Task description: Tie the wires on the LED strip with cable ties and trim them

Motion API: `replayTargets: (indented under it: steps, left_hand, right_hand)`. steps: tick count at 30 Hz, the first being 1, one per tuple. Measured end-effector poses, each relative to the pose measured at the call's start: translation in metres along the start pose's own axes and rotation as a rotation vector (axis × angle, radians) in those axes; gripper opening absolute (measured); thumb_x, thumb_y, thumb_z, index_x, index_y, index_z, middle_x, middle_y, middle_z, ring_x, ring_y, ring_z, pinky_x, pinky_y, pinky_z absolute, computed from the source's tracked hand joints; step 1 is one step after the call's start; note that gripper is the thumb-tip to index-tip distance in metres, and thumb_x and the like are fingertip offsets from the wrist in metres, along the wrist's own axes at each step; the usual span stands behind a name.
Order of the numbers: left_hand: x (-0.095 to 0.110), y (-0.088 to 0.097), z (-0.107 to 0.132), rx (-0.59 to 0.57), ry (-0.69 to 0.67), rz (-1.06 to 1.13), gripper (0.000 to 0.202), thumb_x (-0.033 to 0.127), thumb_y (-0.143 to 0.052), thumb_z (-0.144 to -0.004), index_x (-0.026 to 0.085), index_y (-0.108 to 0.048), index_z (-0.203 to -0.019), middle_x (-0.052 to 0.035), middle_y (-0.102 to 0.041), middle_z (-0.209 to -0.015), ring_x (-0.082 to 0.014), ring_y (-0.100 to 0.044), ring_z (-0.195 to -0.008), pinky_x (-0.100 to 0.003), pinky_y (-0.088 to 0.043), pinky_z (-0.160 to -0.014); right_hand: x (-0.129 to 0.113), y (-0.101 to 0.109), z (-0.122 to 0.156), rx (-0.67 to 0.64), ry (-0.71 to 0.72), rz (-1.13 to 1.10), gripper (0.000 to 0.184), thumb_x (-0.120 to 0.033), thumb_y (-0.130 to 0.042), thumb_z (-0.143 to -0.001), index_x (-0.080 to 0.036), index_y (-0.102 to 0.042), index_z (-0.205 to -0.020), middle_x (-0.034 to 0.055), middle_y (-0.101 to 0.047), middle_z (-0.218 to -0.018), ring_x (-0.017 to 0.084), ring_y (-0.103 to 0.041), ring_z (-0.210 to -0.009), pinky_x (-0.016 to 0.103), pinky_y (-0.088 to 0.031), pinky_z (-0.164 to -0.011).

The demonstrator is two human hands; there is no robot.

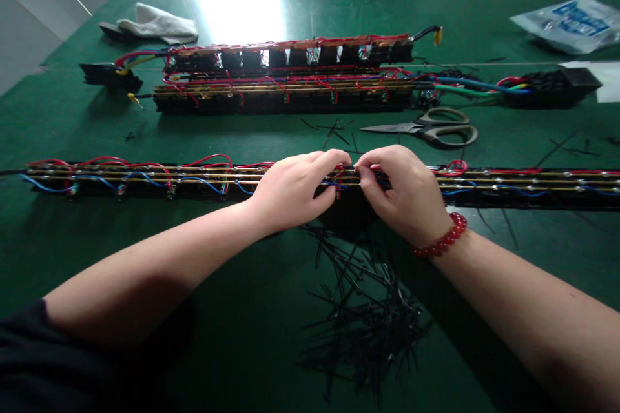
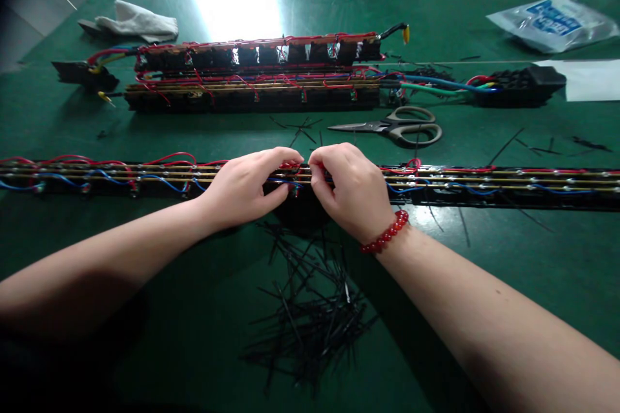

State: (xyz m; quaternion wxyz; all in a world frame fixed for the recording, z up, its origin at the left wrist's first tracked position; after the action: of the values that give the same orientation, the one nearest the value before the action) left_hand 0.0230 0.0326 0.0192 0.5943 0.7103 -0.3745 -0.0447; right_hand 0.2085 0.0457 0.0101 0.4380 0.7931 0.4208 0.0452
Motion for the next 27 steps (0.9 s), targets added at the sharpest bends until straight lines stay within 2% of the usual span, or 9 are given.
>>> replayTargets:
  steps: [4, 9, 27]
  left_hand:
    - [0.0000, -0.0010, 0.0001, -0.004, -0.035, -0.028, 0.032, 0.021, -0.053, -0.091, 0.021, -0.062, -0.122, -0.0045, -0.073, -0.119, -0.0216, -0.071, -0.105, -0.033, -0.056, -0.089]
    - [0.0001, -0.0030, 0.0010, 0.014, -0.089, -0.075, 0.032, 0.020, -0.050, -0.093, 0.019, -0.063, -0.123, -0.0059, -0.074, -0.118, -0.0212, -0.072, -0.103, -0.032, -0.056, -0.088]
    - [-0.0003, -0.0037, 0.0014, 0.024, -0.115, -0.097, 0.032, 0.019, -0.051, -0.093, 0.019, -0.062, -0.122, -0.0066, -0.075, -0.117, -0.0218, -0.072, -0.104, -0.033, -0.057, -0.089]
  right_hand:
    - [-0.0013, -0.0004, -0.0006, 0.021, 0.058, 0.000, 0.009, -0.016, -0.054, -0.094, -0.023, -0.059, -0.093, 0.0073, -0.071, -0.091, 0.024, -0.066, -0.089, 0.039, -0.055, -0.080]
    - [-0.0003, -0.0018, 0.0001, -0.001, 0.036, 0.004, 0.009, -0.016, -0.054, -0.093, -0.023, -0.059, -0.092, 0.0072, -0.070, -0.091, 0.025, -0.065, -0.089, 0.040, -0.054, -0.081]
    - [-0.0023, -0.0002, -0.0001, 0.018, 0.071, 0.008, 0.010, -0.015, -0.054, -0.093, -0.025, -0.054, -0.091, 0.0051, -0.067, -0.087, 0.023, -0.063, -0.087, 0.037, -0.054, -0.079]
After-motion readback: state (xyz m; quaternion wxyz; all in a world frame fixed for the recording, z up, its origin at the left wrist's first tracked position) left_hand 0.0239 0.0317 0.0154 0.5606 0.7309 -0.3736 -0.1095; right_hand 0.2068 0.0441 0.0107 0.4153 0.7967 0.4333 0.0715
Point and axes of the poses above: each hand's wrist, its own z-axis away from the middle knuckle, its own y-axis out of the back of the hand, x = y × z, the point moved 3 cm from there along -z, towards the middle knuckle
